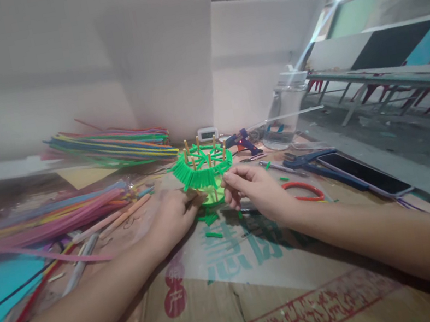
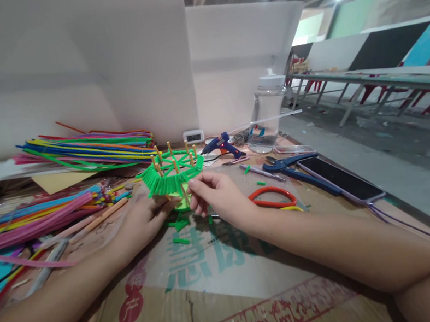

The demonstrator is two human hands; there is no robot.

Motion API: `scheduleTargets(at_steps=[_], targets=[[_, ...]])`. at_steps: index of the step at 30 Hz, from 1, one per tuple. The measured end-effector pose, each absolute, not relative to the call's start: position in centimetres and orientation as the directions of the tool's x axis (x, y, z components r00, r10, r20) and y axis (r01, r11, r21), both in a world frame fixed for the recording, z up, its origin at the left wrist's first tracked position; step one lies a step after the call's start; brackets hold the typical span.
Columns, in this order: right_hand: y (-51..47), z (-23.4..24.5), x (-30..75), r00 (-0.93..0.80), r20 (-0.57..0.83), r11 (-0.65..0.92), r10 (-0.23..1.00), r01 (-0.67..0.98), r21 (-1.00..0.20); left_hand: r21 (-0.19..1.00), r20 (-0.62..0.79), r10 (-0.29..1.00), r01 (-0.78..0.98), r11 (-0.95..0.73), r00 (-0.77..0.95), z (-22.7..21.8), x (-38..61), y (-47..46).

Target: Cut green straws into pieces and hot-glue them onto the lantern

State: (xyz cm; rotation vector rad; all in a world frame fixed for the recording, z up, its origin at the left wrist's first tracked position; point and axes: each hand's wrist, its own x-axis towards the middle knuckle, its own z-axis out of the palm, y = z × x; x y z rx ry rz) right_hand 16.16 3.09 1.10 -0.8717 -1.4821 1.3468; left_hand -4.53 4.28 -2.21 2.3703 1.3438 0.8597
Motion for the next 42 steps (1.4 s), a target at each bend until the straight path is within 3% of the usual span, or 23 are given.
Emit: scheduleTargets(at_steps=[22, 42], targets=[[3.1, 1.2, 14.8, -0.378, 0.005, -0.072, 0.926, -0.188, -0.980, 0.450, 0.361, 0.844, 0.718, -0.531, 0.397, -2.2, -4.6, 4.3], [3.2, 0.9, 15.9, -0.332, 0.091, 0.079, 0.939, -0.050, -0.996, 0.433, 0.321, 0.852, 0.737, -0.520, 0.412, -2.1, -4.6, 4.3]])
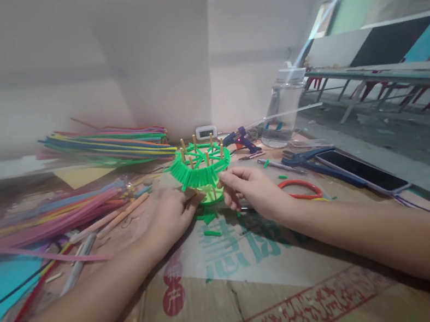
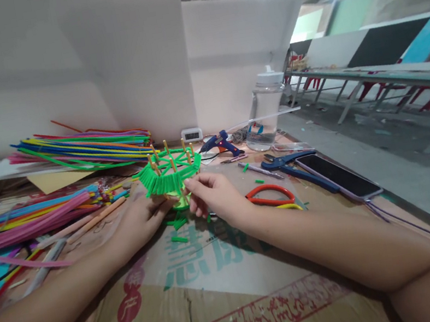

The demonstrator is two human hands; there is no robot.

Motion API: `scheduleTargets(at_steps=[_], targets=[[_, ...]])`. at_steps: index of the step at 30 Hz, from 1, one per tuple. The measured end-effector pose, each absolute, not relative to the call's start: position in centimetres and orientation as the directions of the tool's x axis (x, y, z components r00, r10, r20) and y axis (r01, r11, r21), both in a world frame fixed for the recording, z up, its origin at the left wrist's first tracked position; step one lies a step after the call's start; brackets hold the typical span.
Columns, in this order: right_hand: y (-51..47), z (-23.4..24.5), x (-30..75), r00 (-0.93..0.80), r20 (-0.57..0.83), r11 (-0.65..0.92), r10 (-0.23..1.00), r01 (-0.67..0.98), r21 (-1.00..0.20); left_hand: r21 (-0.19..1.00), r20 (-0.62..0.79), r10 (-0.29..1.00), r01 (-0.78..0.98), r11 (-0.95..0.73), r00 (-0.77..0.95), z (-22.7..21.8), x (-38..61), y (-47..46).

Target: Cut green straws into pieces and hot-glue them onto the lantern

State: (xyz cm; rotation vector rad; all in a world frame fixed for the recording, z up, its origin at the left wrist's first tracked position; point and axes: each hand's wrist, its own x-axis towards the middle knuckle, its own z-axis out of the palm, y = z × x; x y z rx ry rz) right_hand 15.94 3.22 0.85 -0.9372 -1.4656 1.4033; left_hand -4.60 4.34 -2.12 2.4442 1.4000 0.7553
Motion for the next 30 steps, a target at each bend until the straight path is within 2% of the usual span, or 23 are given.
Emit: scheduleTargets(at_steps=[10, 16, 25, 30], targets=[[3.2, 1.0, 15.2, -0.350, -0.029, -0.095, 0.936, -0.173, -0.980, 0.448, 0.323, 0.857, 0.733, -0.511, 0.400, -1.9, -4.5, 4.2], [3.2, 0.9, 15.0, -0.369, -0.044, -0.132, 0.928, -0.218, -0.967, 0.446, 0.336, 0.847, 0.723, -0.528, 0.411, -2.0, -4.5, 4.2], [3.3, 1.4, 14.9, -0.376, -0.068, -0.162, 0.924, -0.223, -0.961, 0.444, 0.334, 0.854, 0.732, -0.516, 0.399, -1.8, -4.4, 4.1], [3.7, 1.2, 15.9, -0.411, -0.086, -0.167, 0.908, -0.166, -0.972, 0.416, 0.335, 0.853, 0.750, -0.515, 0.400, -1.7, -4.4, 4.1]])
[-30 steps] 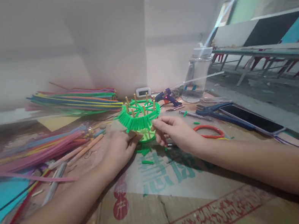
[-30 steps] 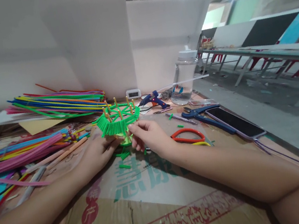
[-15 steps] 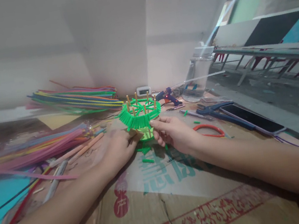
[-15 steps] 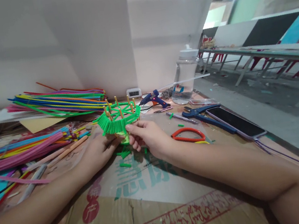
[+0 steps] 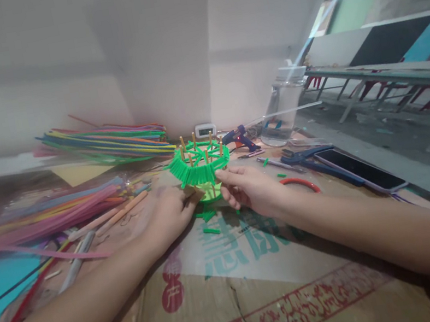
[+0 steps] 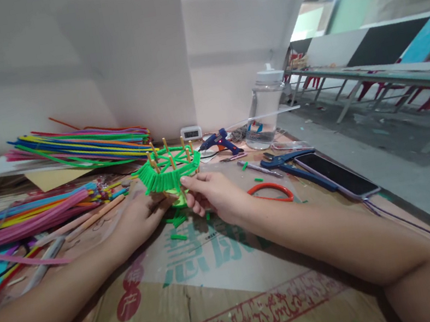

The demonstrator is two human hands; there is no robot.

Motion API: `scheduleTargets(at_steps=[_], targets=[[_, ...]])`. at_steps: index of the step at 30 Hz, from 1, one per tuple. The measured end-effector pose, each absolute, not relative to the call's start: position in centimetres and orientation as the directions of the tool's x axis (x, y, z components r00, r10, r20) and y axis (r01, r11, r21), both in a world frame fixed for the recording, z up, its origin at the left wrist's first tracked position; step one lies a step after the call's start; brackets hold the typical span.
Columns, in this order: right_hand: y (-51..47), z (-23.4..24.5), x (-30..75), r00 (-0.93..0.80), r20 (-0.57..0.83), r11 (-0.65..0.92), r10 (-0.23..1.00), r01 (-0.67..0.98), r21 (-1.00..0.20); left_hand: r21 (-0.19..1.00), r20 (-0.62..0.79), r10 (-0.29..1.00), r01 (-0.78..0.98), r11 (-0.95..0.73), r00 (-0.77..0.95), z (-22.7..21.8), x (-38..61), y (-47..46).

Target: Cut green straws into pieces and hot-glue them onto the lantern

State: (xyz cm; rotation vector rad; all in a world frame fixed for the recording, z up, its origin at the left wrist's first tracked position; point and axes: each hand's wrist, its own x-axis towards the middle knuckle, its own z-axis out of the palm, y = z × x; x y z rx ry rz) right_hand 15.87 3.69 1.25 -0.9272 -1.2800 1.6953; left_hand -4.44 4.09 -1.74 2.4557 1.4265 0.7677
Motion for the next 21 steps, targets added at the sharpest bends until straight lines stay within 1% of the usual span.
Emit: scheduleTargets(at_steps=[2, 3, 5, 6, 8, 10, 11, 13, 14, 16, 18, 21], targets=[[4.1, 1.3, 16.9, -0.437, -0.102, -0.149, 0.894, -0.076, -0.986, 0.415, 0.337, 0.853, 0.751, -0.514, 0.398, -1.8, -4.4, 4.1], [4.3, 1.4, 17.5, -0.445, -0.097, -0.112, 0.890, -0.008, -0.994, 0.413, 0.336, 0.856, 0.755, -0.510, 0.394, -1.8, -4.4, 4.0], [4.7, 1.7, 18.9, -0.456, -0.058, 0.022, 0.888, 0.168, -0.986, 0.407, 0.334, 0.860, 0.764, -0.501, 0.386, -1.9, -4.4, 4.0], [5.0, 1.9, 19.5, -0.459, -0.023, 0.111, 0.888, 0.263, -0.958, 0.406, 0.336, 0.860, 0.765, -0.499, 0.383, -1.9, -4.4, 4.0], [5.6, 2.5, 20.9, -0.451, 0.083, 0.303, 0.888, 0.440, -0.846, 0.412, 0.339, 0.861, 0.763, -0.498, 0.379, -1.9, -4.4, 4.0], [6.5, 3.3, 22.4, -0.441, 0.173, 0.436, 0.880, 0.611, -0.661, 0.418, 0.330, 0.866, 0.765, -0.490, 0.375, -1.9, -4.4, 4.0], [7.1, 3.7, 23.2, -0.434, 0.197, 0.466, 0.879, 0.693, -0.551, 0.418, 0.323, 0.870, 0.768, -0.485, 0.373, -1.9, -4.4, 4.1], [8.4, 4.4, 24.9, -0.412, 0.149, 0.438, 0.899, 0.834, -0.336, 0.419, 0.315, 0.873, 0.770, -0.480, 0.373, -2.0, -4.5, 4.2], [9.1, 4.7, 25.8, -0.373, 0.127, 0.393, 0.919, 0.882, -0.259, 0.419, 0.317, 0.872, 0.770, -0.482, 0.374, -2.1, -4.5, 4.2], [10.5, 4.8, 27.4, -0.297, 0.164, 0.323, 0.941, 0.931, -0.170, 0.417, 0.324, 0.869, 0.768, -0.486, 0.375, -2.2, -4.6, 4.2], [11.8, 4.6, 28.5, -0.233, 0.210, 0.272, 0.950, 0.944, -0.187, 0.413, 0.325, 0.869, 0.771, -0.485, 0.373, -2.2, -4.6, 4.2], [13.4, 3.9, 28.9, -0.197, 0.205, 0.247, 0.959, 0.933, -0.261, 0.409, 0.319, 0.870, 0.774, -0.484, 0.375, -2.2, -4.6, 4.1]])
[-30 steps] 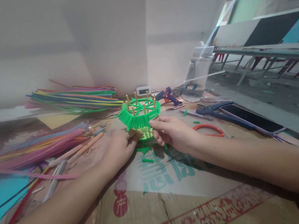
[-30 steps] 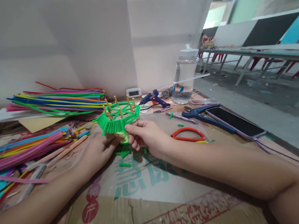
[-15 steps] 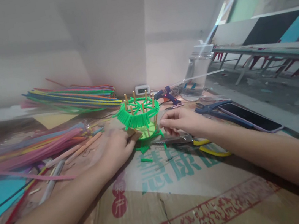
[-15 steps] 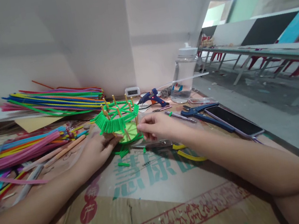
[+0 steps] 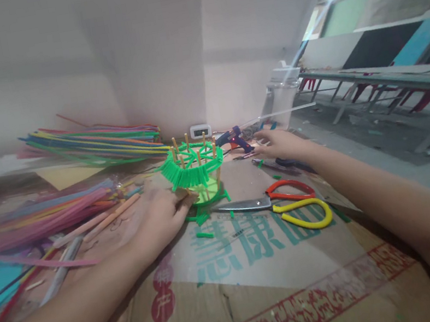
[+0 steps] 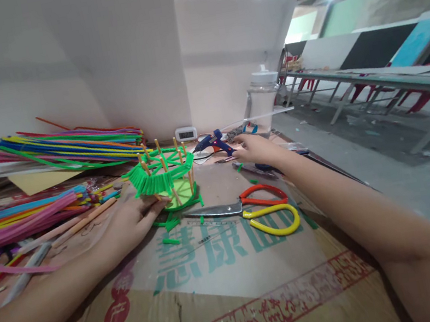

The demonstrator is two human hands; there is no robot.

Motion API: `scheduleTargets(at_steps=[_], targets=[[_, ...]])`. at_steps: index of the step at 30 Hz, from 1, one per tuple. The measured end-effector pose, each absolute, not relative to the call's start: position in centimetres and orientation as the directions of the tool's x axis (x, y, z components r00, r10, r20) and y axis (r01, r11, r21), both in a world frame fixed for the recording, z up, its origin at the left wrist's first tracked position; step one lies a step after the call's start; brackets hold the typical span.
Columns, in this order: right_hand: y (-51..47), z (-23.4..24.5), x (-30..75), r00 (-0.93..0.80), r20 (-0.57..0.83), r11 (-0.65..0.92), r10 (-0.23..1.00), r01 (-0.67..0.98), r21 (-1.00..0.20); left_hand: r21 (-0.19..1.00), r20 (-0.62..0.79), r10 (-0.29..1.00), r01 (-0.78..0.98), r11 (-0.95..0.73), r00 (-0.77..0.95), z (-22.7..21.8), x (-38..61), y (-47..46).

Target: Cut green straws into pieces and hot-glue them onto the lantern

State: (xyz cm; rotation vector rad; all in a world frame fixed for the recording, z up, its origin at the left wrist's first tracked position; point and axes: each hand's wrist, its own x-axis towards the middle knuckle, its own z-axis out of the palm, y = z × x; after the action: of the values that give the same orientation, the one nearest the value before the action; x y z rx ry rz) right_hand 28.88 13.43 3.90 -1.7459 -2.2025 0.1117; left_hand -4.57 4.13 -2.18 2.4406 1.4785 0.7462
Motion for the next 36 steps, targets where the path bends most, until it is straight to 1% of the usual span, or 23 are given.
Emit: scheduleTargets(at_steps=[3, 7, 9, 12, 14, 18, 21, 23, 26, 28, 30, 32, 34, 36], targets=[[14.9, 3.4, 28.3, -0.210, 0.183, 0.260, 0.960, 0.913, -0.315, 0.417, 0.327, 0.871, 0.771, -0.482, 0.367, -2.3, -4.6, 4.2], [16.9, 2.5, 26.9, -0.263, 0.152, 0.303, 0.953, 0.853, -0.426, 0.449, 0.359, 0.876, 0.763, -0.465, 0.323, -2.5, -4.6, 4.3], [17.8, 1.8, 26.3, -0.253, 0.157, 0.297, 0.955, 0.831, -0.470, 0.457, 0.357, 0.882, 0.767, -0.451, 0.306, -2.5, -4.6, 4.3], [18.8, 1.0, 25.5, -0.185, 0.190, 0.258, 0.964, 0.819, -0.513, 0.442, 0.357, 0.885, 0.780, -0.443, 0.300, -2.5, -4.6, 4.3], [19.1, 1.0, 25.3, -0.115, 0.240, 0.230, 0.964, 0.816, -0.530, 0.437, 0.348, 0.886, 0.783, -0.443, 0.307, -2.4, -4.6, 4.3], [17.9, 2.6, 25.6, 0.011, 0.321, 0.185, 0.947, 0.799, -0.573, 0.441, 0.334, 0.890, 0.783, -0.438, 0.310, -2.5, -4.6, 4.3], [15.5, 4.3, 26.1, 0.037, 0.334, 0.177, 0.942, 0.792, -0.584, 0.432, 0.343, 0.885, 0.784, -0.446, 0.314, -2.5, -4.6, 4.2], [13.5, 5.2, 26.4, 0.020, 0.353, 0.223, 0.935, 0.743, -0.631, 0.427, 0.355, 0.882, 0.785, -0.449, 0.311, -2.4, -4.6, 4.2], [10.3, 5.9, 26.4, -0.017, 0.385, 0.334, 0.923, 0.535, -0.776, 0.426, 0.363, 0.879, 0.784, -0.451, 0.308, -2.3, -4.5, 4.1], [8.4, 6.0, 26.3, -0.021, 0.396, 0.364, 0.918, 0.440, -0.821, 0.429, 0.357, 0.879, 0.780, -0.454, 0.315, -2.3, -4.5, 4.1], [6.8, 6.1, 26.0, -0.071, 0.428, 0.421, 0.901, 0.385, -0.822, 0.428, 0.352, 0.878, 0.778, -0.460, 0.325, -2.2, -4.5, 4.2], [5.6, 6.1, 25.6, -0.181, 0.448, 0.483, 0.875, 0.351, -0.802, 0.420, 0.348, 0.877, 0.782, -0.461, 0.330, -2.2, -4.5, 4.2], [4.8, 6.1, 25.0, -0.279, 0.418, 0.497, 0.865, 0.352, -0.793, 0.416, 0.347, 0.878, 0.785, -0.459, 0.329, -2.2, -4.5, 4.2], [4.2, 6.0, 24.3, -0.335, 0.372, 0.487, 0.866, 0.393, -0.780, 0.423, 0.346, 0.878, 0.780, -0.461, 0.331, -2.2, -4.5, 4.2]])
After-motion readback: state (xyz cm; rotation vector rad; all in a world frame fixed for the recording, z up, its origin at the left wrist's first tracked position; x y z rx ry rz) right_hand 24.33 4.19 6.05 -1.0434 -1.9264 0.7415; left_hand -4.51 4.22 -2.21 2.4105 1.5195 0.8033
